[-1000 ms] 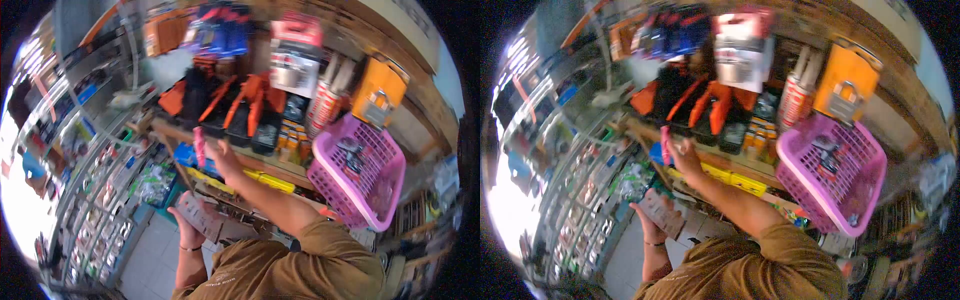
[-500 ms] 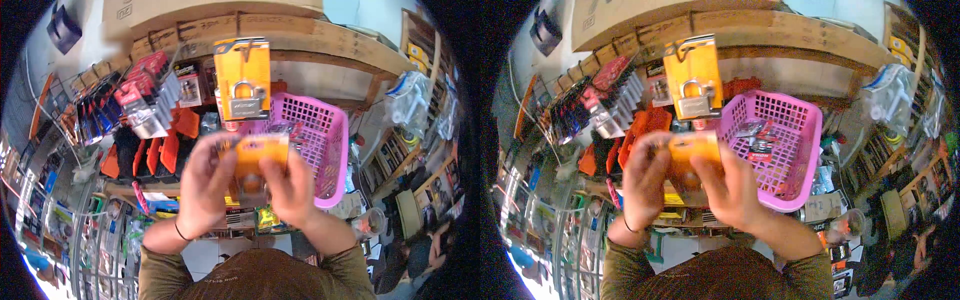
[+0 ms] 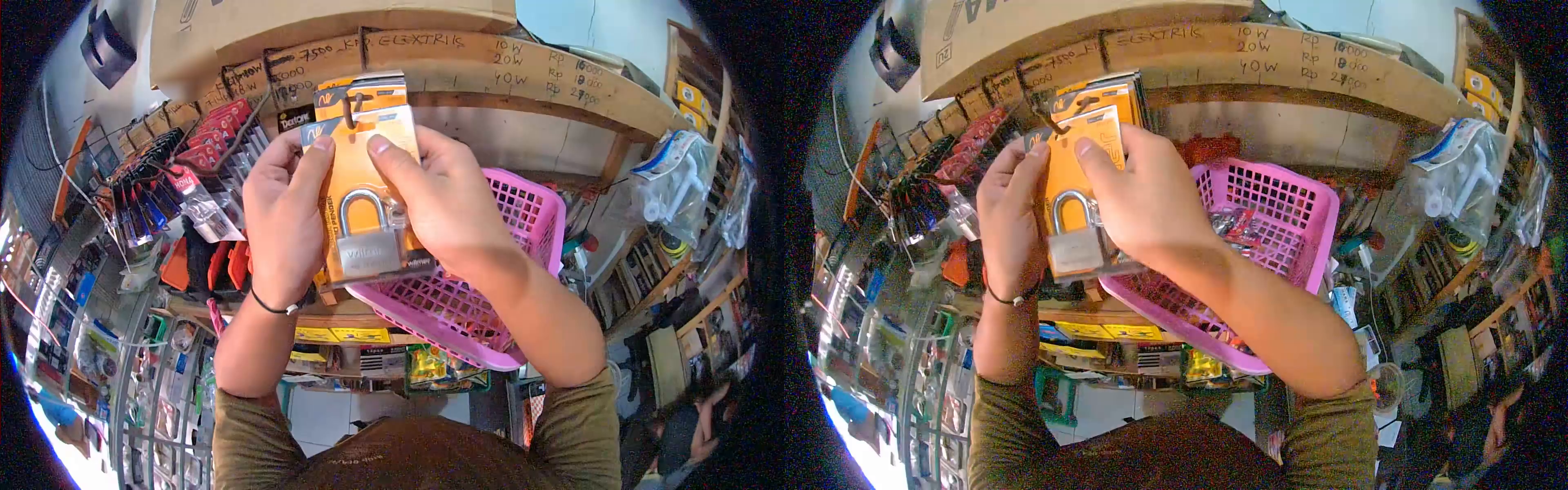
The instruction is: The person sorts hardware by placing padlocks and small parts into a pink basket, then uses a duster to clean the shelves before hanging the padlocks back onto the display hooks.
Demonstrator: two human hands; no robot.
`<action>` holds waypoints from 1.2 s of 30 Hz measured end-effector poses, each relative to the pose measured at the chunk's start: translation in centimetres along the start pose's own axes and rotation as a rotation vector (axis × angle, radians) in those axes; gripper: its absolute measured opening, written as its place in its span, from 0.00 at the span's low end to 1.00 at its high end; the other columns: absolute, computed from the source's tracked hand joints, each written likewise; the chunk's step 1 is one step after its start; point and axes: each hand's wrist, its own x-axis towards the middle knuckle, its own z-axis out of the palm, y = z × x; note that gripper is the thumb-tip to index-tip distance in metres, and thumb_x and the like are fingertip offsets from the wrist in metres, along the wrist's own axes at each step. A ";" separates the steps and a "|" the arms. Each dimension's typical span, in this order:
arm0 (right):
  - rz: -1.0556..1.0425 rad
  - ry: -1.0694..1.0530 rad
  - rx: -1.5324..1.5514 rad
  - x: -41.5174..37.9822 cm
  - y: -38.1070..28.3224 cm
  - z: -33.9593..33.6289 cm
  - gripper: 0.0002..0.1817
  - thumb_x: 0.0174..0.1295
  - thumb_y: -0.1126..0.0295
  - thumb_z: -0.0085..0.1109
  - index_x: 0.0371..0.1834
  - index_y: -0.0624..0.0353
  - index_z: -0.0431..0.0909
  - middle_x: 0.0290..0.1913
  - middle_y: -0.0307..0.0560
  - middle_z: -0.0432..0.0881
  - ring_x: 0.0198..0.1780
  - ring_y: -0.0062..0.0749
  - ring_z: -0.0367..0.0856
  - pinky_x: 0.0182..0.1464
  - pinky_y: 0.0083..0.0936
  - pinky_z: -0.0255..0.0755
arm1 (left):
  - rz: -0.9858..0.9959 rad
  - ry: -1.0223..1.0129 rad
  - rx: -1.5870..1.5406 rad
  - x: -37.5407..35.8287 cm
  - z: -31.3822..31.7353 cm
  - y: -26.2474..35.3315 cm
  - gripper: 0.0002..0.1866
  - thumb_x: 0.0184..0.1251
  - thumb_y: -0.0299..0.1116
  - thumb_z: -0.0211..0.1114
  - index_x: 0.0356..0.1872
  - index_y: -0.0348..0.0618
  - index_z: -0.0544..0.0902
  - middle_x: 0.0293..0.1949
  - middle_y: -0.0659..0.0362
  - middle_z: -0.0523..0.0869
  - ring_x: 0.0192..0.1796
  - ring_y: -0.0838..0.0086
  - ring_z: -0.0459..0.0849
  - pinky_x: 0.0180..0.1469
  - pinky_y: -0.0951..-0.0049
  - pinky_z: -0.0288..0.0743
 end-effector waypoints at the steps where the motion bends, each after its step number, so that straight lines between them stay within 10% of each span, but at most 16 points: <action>1: 0.020 -0.019 -0.053 0.3 0.5 -0.3 0.15 0.60 0.65 0.49 0.36 0.69 0.74 0.30 0.52 0.81 0.32 0.34 0.80 0.35 0.28 0.70 | -0.007 0.004 0.005 0.1 -0.3 -0.6 0.09 0.62 0.29 0.56 0.37 0.32 0.75 0.29 0.61 0.80 0.29 0.86 0.75 0.31 0.87 0.68; 6: -0.048 0.027 -0.693 2.7 0.0 -1.3 0.22 0.56 0.56 0.50 0.24 0.68 0.78 0.26 0.64 0.78 0.31 0.55 0.78 0.36 0.42 0.72 | 0.243 0.107 0.537 2.3 -0.7 -2.2 0.09 0.60 0.29 0.59 0.35 0.33 0.75 0.26 0.65 0.78 0.25 0.89 0.70 0.28 0.88 0.64; 17: 0.121 -0.179 -1.203 0.9 -0.9 -10.6 0.27 0.55 0.49 0.49 0.21 0.67 0.79 0.25 0.64 0.78 0.30 0.53 0.79 0.35 0.43 0.72 | 0.689 0.447 0.499 -0.9 0.3 -5.6 0.16 0.55 0.27 0.62 0.43 0.35 0.68 0.28 0.62 0.74 0.28 0.83 0.69 0.32 0.82 0.65; 19: 0.220 -0.228 -1.293 -0.2 2.4 -14.2 0.26 0.55 0.50 0.49 0.19 0.66 0.79 0.25 0.63 0.78 0.32 0.50 0.79 0.36 0.42 0.71 | 0.935 0.150 0.758 -3.7 -0.2 -7.9 0.11 0.55 0.26 0.61 0.38 0.35 0.71 0.24 0.61 0.73 0.26 0.75 0.72 0.32 0.77 0.67; 22: 0.511 -0.378 -1.370 -0.9 7.7 -18.5 0.22 0.54 0.53 0.52 0.23 0.65 0.79 0.24 0.57 0.78 0.30 0.47 0.79 0.36 0.39 0.72 | 0.564 -0.601 1.011 -5.2 3.2 -9.7 0.09 0.51 0.28 0.63 0.32 0.37 0.74 0.27 0.51 0.77 0.28 0.61 0.76 0.34 0.66 0.71; 24: 0.495 -0.370 -1.428 -0.3 10.3 -20.2 0.22 0.55 0.53 0.52 0.23 0.65 0.78 0.19 0.53 0.77 0.25 0.44 0.78 0.33 0.36 0.71 | 0.183 -0.834 1.109 -4.1 5.0 -12.7 0.10 0.49 0.28 0.62 0.33 0.37 0.75 0.30 0.48 0.78 0.32 0.55 0.78 0.38 0.62 0.71; 26: 0.783 -0.502 -1.419 1.1 11.3 -20.4 0.16 0.47 0.61 0.55 0.34 0.59 0.80 0.37 0.54 0.80 0.39 0.46 0.80 0.40 0.41 0.73 | 0.008 -0.938 1.090 -2.8 5.2 -17.0 0.12 0.48 0.28 0.61 0.36 0.36 0.75 0.30 0.49 0.79 0.35 0.54 0.78 0.39 0.60 0.71; 28: 0.837 -0.534 -1.428 2.1 12.4 -20.2 0.18 0.51 0.57 0.54 0.29 0.62 0.80 0.28 0.51 0.80 0.30 0.41 0.80 0.35 0.38 0.73 | -0.255 -1.086 1.274 -1.2 5.3 -21.0 0.17 0.48 0.28 0.62 0.41 0.35 0.73 0.38 0.45 0.78 0.43 0.51 0.76 0.45 0.59 0.70; 33: 0.826 -0.732 -1.456 2.0 17.1 -20.7 0.17 0.52 0.58 0.55 0.26 0.64 0.79 0.18 0.49 0.79 0.17 0.33 0.79 0.21 0.29 0.74 | -0.032 -1.076 1.292 3.1 3.5 -32.0 0.41 0.40 0.30 0.67 0.58 0.35 0.57 0.52 0.38 0.68 0.56 0.47 0.66 0.56 0.60 0.63; 36: 0.955 -0.423 -1.122 1.9 19.1 -22.1 0.11 0.50 0.67 0.54 0.30 0.65 0.79 0.21 0.50 0.79 0.18 0.35 0.79 0.18 0.28 0.74 | -0.010 -1.125 1.203 3.1 2.8 -34.8 0.52 0.33 0.31 0.71 0.63 0.36 0.47 0.57 0.37 0.62 0.60 0.47 0.61 0.61 0.60 0.57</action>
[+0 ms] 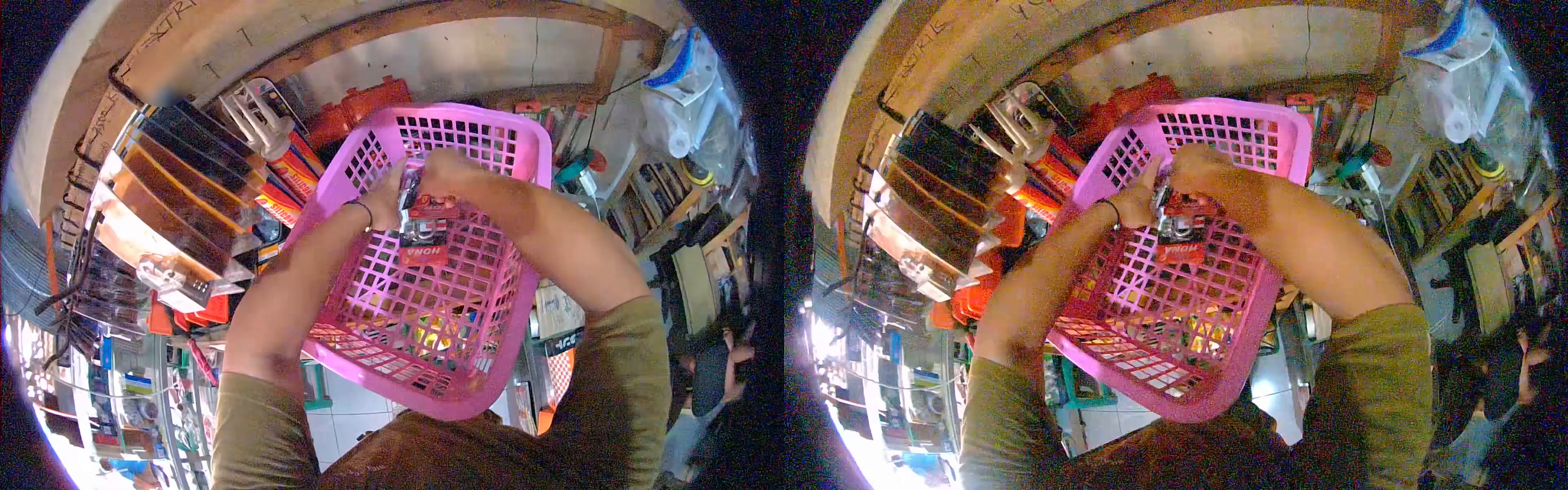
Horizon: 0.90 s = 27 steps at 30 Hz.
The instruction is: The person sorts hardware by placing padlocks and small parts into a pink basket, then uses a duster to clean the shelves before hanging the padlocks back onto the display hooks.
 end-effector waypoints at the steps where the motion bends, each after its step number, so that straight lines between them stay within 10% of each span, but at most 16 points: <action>1: -0.020 -0.003 0.172 0.9 0.7 0.2 0.10 0.50 0.70 0.54 0.30 0.66 0.78 0.21 0.51 0.79 0.18 0.36 0.79 0.17 0.27 0.73 | -0.038 -0.070 -0.032 0.2 0.4 -0.3 0.56 0.31 0.31 0.72 0.64 0.36 0.44 0.58 0.38 0.60 0.61 0.48 0.60 0.63 0.60 0.54; 5: 0.114 0.034 0.589 0.5 -0.3 -0.3 0.08 0.47 0.71 0.54 0.24 0.67 0.77 0.27 0.50 0.81 0.18 0.39 0.79 0.23 0.28 0.76 | -0.133 -0.070 -0.053 0.3 -1.5 -0.3 0.57 0.29 0.37 0.74 0.63 0.37 0.46 0.59 0.39 0.58 0.60 0.48 0.62 0.63 0.62 0.55; 7: -0.157 0.026 0.278 -0.4 -0.2 -1.8 0.07 0.48 0.74 0.52 0.25 0.67 0.77 0.22 0.53 0.80 0.20 0.40 0.80 0.23 0.29 0.77 | -0.106 0.061 0.015 -0.1 -1.3 -1.0 0.51 0.28 0.38 0.75 0.60 0.38 0.56 0.53 0.41 0.68 0.56 0.52 0.66 0.60 0.61 0.58; 9: -0.089 -0.007 0.540 1.2 1.1 -1.0 0.07 0.51 0.76 0.51 0.32 0.68 0.73 0.28 0.54 0.76 0.23 0.40 0.80 0.22 0.33 0.78 | -0.120 -0.177 -0.021 0.0 -1.9 -1.2 0.41 0.27 0.38 0.76 0.50 0.38 0.68 0.41 0.46 0.77 0.48 0.57 0.73 0.55 0.61 0.63; 11: -0.112 -0.104 0.604 0.7 1.0 -1.2 0.12 0.49 0.74 0.56 0.36 0.68 0.73 0.32 0.56 0.77 0.28 0.49 0.80 0.27 0.38 0.79 | 0.022 0.057 0.102 -1.5 -1.0 -1.3 0.29 0.33 0.38 0.75 0.40 0.40 0.73 0.32 0.54 0.80 0.42 0.65 0.77 0.47 0.65 0.70; 14: -0.156 -0.174 0.595 -0.4 0.7 -1.7 0.10 0.53 0.72 0.54 0.39 0.62 0.72 0.34 0.51 0.75 0.33 0.41 0.79 0.28 0.40 0.79 | -0.084 -0.310 -0.758 -4.0 -3.3 1.0 0.21 0.48 0.36 0.69 0.41 0.42 0.71 0.36 0.59 0.79 0.41 0.75 0.76 0.40 0.74 0.72; 19: -0.203 -0.153 0.539 -3.0 0.3 -2.2 0.09 0.57 0.70 0.53 0.40 0.58 0.73 0.36 0.47 0.76 0.33 0.36 0.78 0.31 0.40 0.78 | -0.508 -0.492 -0.951 -7.7 -7.4 5.2 0.23 0.51 0.39 0.67 0.49 0.43 0.72 0.42 0.61 0.79 0.42 0.78 0.76 0.42 0.72 0.73; 27: -0.223 -0.103 1.138 -11.2 -1.3 -1.3 0.14 0.59 0.59 0.53 0.43 0.53 0.73 0.30 0.36 0.78 0.25 0.20 0.76 0.18 0.14 0.67 | -0.294 -0.215 -1.258 -13.9 -10.7 12.7 0.18 0.55 0.36 0.64 0.46 0.41 0.76 0.37 0.63 0.82 0.38 0.82 0.78 0.38 0.81 0.71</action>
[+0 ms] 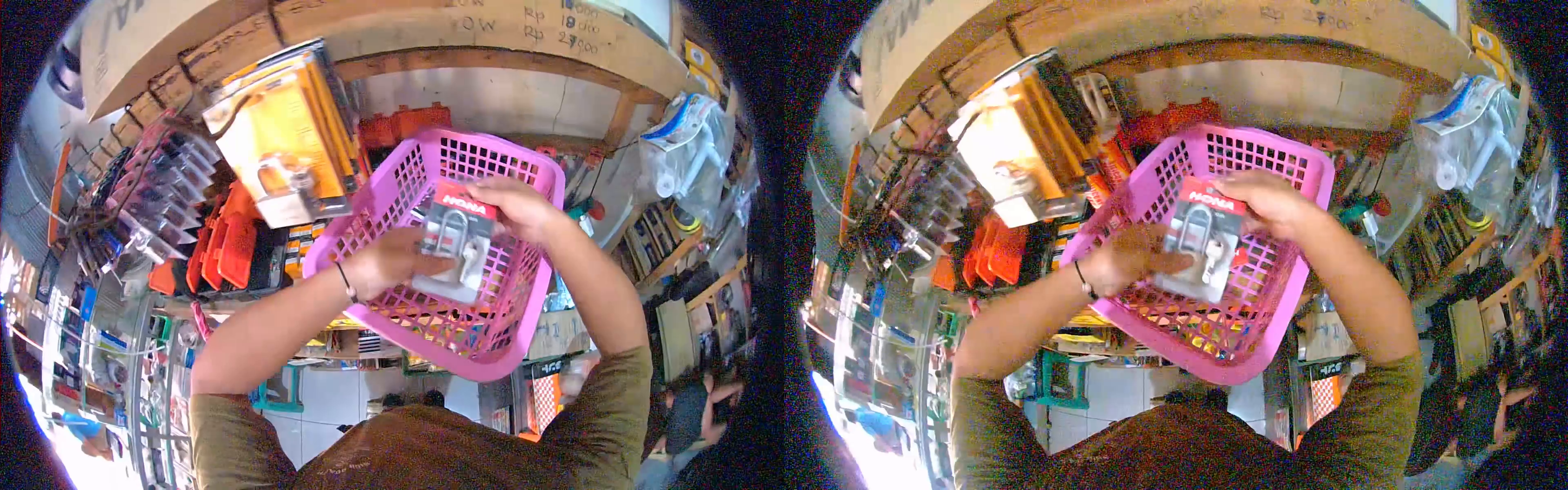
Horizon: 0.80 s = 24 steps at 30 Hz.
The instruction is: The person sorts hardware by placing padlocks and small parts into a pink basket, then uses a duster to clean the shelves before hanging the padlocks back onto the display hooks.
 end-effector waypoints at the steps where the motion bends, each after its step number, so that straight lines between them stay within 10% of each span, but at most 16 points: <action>1: 0.017 -0.012 0.066 -1.3 0.2 0.3 0.15 0.59 0.58 0.52 0.43 0.54 0.73 0.33 0.37 0.79 0.30 0.22 0.78 0.23 0.20 0.72 | 0.028 -0.017 0.080 -0.4 0.2 -0.8 0.19 0.54 0.37 0.65 0.46 0.41 0.76 0.37 0.62 0.82 0.38 0.81 0.78 0.39 0.79 0.71; 8: 0.003 -0.143 0.179 -9.9 2.3 6.6 0.16 0.62 0.60 0.49 0.46 0.59 0.70 0.35 0.39 0.78 0.33 0.26 0.79 0.26 0.24 0.75 | 0.242 0.109 0.059 -10.1 2.4 -0.9 0.22 0.52 0.29 0.67 0.49 0.35 0.71 0.40 0.58 0.80 0.43 0.81 0.75 0.47 0.77 0.70; 14: -0.331 -0.267 -0.346 -9.8 0.4 16.3 0.12 0.63 0.64 0.49 0.41 0.63 0.70 0.24 0.35 0.70 0.25 0.16 0.69 0.26 0.17 0.64 | 0.540 0.622 0.125 -17.0 1.3 -4.6 0.28 0.52 0.29 0.67 0.53 0.34 0.64 0.45 0.56 0.76 0.47 0.75 0.74 0.50 0.72 0.69; 20: -0.830 -0.392 -0.062 -7.5 -5.2 25.0 0.15 0.64 0.63 0.44 0.46 0.64 0.69 0.38 0.39 0.76 0.38 0.15 0.71 0.41 0.17 0.66 | 1.078 0.705 0.154 -21.0 -1.1 -0.1 0.53 0.54 0.31 0.65 0.65 0.43 0.27 0.57 0.47 0.66 0.57 0.65 0.70 0.56 0.66 0.64; 24: -0.876 -0.365 -0.002 -6.6 -7.7 26.9 0.16 0.67 0.62 0.40 0.42 0.65 0.72 0.34 0.37 0.77 0.35 0.14 0.70 0.37 0.16 0.66 | 1.047 0.835 0.417 -22.9 -2.0 3.0 0.45 0.57 0.34 0.62 0.65 0.30 0.39 0.57 0.48 0.66 0.57 0.69 0.68 0.59 0.73 0.58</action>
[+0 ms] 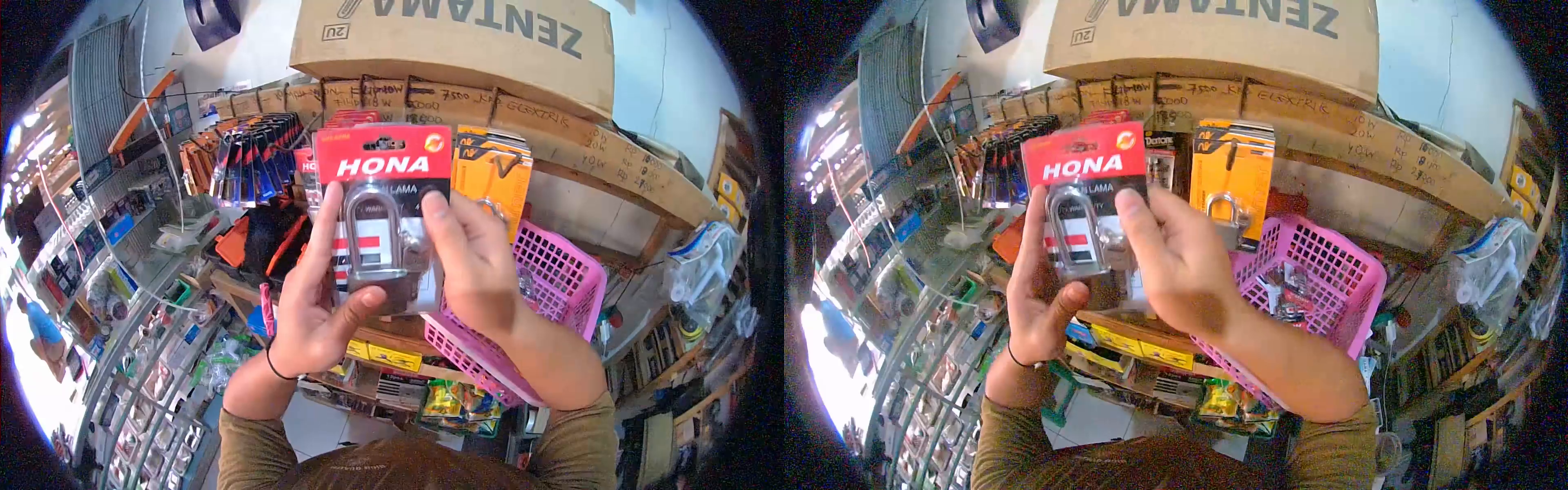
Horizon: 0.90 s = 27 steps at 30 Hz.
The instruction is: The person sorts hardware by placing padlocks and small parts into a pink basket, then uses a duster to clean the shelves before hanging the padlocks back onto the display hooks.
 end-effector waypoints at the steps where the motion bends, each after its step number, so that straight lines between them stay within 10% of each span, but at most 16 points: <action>1: 0.012 0.011 0.024 0.4 -0.1 0.2 0.16 0.67 0.62 0.40 0.42 0.65 0.72 0.34 0.37 0.77 0.35 0.14 0.71 0.37 0.16 0.67 | -0.020 -0.002 -0.062 0.4 0.1 0.7 0.43 0.58 0.34 0.62 0.65 0.29 0.41 0.58 0.48 0.65 0.58 0.70 0.66 0.60 0.74 0.56; 12: 0.181 0.062 -0.033 -0.5 0.6 0.6 0.16 0.66 0.64 0.40 0.41 0.65 0.74 0.34 0.37 0.79 0.35 0.15 0.73 0.38 0.16 0.68 | -0.316 -0.073 -0.360 -0.6 -0.8 0.8 0.40 0.60 0.25 0.57 0.66 0.33 0.38 0.61 0.51 0.61 0.59 0.74 0.63 0.60 0.77 0.55; 18: 0.184 0.264 -0.446 1.3 5.2 -1.8 0.19 0.65 0.60 0.43 0.26 0.65 0.71 0.18 0.39 0.73 0.23 0.19 0.67 0.25 0.23 0.62 | -0.147 -0.025 0.052 0.8 0.3 -4.5 0.37 0.53 0.17 0.57 0.65 0.34 0.50 0.56 0.50 0.69 0.55 0.73 0.70 0.56 0.77 0.61; 21: 0.155 0.340 -0.430 1.6 6.4 -1.3 0.15 0.64 0.62 0.46 0.37 0.66 0.70 0.26 0.45 0.76 0.27 0.25 0.72 0.32 0.25 0.67 | -0.067 0.093 0.303 2.1 1.3 -5.9 0.35 0.50 0.16 0.57 0.63 0.33 0.56 0.57 0.42 0.68 0.56 0.62 0.72 0.54 0.72 0.65; 24: -0.303 0.377 -0.605 1.1 7.8 -0.5 0.32 0.56 0.70 0.53 0.61 0.65 0.50 0.54 0.65 0.60 0.56 0.50 0.64 0.57 0.37 0.58 | 0.127 0.183 0.544 2.4 2.2 -8.3 0.34 0.52 0.20 0.57 0.63 0.34 0.56 0.49 0.40 0.72 0.46 0.55 0.77 0.47 0.66 0.69; 27: -0.304 0.318 -0.903 1.2 7.9 -0.5 0.30 0.53 0.75 0.55 0.60 0.60 0.56 0.55 0.64 0.59 0.56 0.50 0.62 0.58 0.35 0.58 | 0.013 0.183 0.478 2.5 2.6 -8.1 0.33 0.53 0.22 0.57 0.62 0.33 0.56 0.46 0.41 0.74 0.46 0.56 0.75 0.49 0.67 0.66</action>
